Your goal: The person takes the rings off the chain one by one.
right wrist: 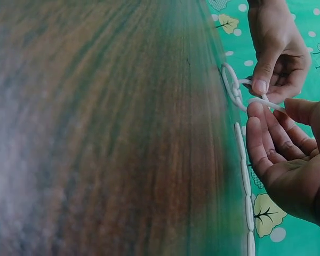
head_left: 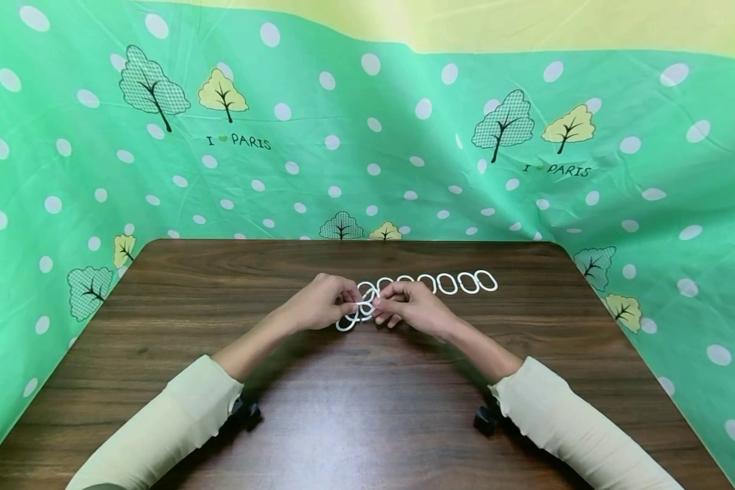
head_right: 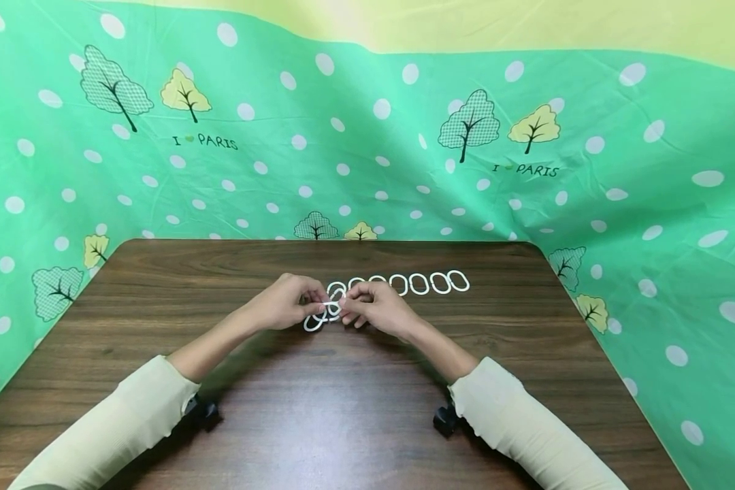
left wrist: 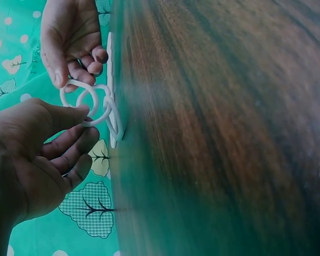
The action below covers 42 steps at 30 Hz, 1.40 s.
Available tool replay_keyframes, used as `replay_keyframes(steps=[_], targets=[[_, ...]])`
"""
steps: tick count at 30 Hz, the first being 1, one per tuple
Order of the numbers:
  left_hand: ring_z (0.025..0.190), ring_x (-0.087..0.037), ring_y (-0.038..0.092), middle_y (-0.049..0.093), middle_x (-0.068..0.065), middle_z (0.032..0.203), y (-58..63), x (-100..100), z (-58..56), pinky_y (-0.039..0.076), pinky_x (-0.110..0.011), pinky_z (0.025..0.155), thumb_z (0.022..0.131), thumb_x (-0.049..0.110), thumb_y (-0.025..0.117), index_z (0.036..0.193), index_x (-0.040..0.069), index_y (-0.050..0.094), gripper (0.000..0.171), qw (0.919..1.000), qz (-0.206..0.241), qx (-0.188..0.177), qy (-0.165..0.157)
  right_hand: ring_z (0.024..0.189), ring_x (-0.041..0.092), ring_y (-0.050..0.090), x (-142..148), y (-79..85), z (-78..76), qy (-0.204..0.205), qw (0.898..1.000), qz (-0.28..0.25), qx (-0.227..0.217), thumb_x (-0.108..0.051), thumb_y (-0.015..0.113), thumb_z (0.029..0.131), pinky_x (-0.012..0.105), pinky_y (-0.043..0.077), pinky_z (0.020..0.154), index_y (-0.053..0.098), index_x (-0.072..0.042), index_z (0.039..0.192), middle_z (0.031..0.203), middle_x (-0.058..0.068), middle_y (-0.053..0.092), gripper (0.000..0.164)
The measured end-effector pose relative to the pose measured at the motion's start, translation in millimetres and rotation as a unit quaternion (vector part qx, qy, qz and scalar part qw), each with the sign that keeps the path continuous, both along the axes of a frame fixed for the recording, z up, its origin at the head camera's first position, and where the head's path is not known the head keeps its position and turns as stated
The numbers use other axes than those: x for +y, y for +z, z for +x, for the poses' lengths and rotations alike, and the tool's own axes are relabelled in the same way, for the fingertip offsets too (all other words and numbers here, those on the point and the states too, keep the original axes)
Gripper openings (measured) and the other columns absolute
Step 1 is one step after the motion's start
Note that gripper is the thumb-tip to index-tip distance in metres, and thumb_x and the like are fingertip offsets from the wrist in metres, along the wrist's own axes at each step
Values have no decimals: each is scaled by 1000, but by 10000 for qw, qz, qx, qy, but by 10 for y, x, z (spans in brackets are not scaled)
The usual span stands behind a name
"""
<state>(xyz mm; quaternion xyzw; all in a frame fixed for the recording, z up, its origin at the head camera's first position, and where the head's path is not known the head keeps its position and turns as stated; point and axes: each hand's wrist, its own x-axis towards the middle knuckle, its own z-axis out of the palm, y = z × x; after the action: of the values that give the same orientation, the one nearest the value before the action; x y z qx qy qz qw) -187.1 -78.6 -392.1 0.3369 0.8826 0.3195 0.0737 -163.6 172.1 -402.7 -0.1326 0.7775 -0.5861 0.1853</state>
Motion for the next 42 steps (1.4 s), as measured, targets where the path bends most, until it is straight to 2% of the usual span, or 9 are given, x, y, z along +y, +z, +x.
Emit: replay_keyframes(steps=[5,12,16,19,23,27,33,42], targets=[[90,-13,77,84,-7,98,8,-12,11,65,-31,86,102,6,79,107,6,80,5,9997,-9,-190,161,91,23,84,11,0,10,-78,9999,-59,-75,-10,69,112,37,69,80,70,8,116,109,33,82,19],[89,-13,76,83,-5,96,-26,-45,-3,65,-31,85,99,3,79,109,5,78,11,9993,91,-304,204,87,17,82,19,-21,-8,-195,9992,-178,-308,-10,65,113,35,69,80,64,13,123,108,28,82,25],[84,-11,73,80,-5,95,-57,-64,-15,63,-29,80,97,-1,78,119,4,77,22,9990,263,-320,137,86,16,81,20,-23,-2,-229,9986,-250,-408,-12,64,114,34,69,80,61,15,126,109,31,81,30],[81,-11,71,79,-4,95,-68,-69,-16,61,-29,77,98,-1,77,126,6,76,28,9989,375,-257,97,86,17,81,24,-24,0,-269,9981,-297,-460,-12,65,114,34,69,79,62,12,125,105,28,82,27],[82,-10,72,81,-5,96,-72,-71,-10,61,-31,78,103,5,76,128,6,74,25,9986,519,-76,109,86,18,81,26,-23,-6,-304,9979,-305,-486,-13,66,114,33,68,79,63,7,124,101,21,83,23],[83,-10,75,84,-9,99,-78,-69,-6,63,-36,84,108,10,74,128,3,72,21,9975,692,16,146,84,17,81,22,-26,-16,-299,9980,-284,-472,-14,67,114,33,68,79,64,10,128,101,22,83,28],[85,-11,76,85,-10,100,-90,-57,3,64,-41,89,109,11,74,123,2,71,18,9970,745,10,230,81,15,80,19,-32,-15,-351,9981,-243,-443,-13,68,113,31,68,77,65,14,131,98,21,84,32],[94,-18,78,83,-6,101,-115,-66,26,65,-41,92,105,11,78,114,9,71,12,9955,829,131,439,76,14,79,30,-49,-17,-446,9979,-166,-446,-13,70,113,27,66,73,67,15,131,89,11,83,34]])
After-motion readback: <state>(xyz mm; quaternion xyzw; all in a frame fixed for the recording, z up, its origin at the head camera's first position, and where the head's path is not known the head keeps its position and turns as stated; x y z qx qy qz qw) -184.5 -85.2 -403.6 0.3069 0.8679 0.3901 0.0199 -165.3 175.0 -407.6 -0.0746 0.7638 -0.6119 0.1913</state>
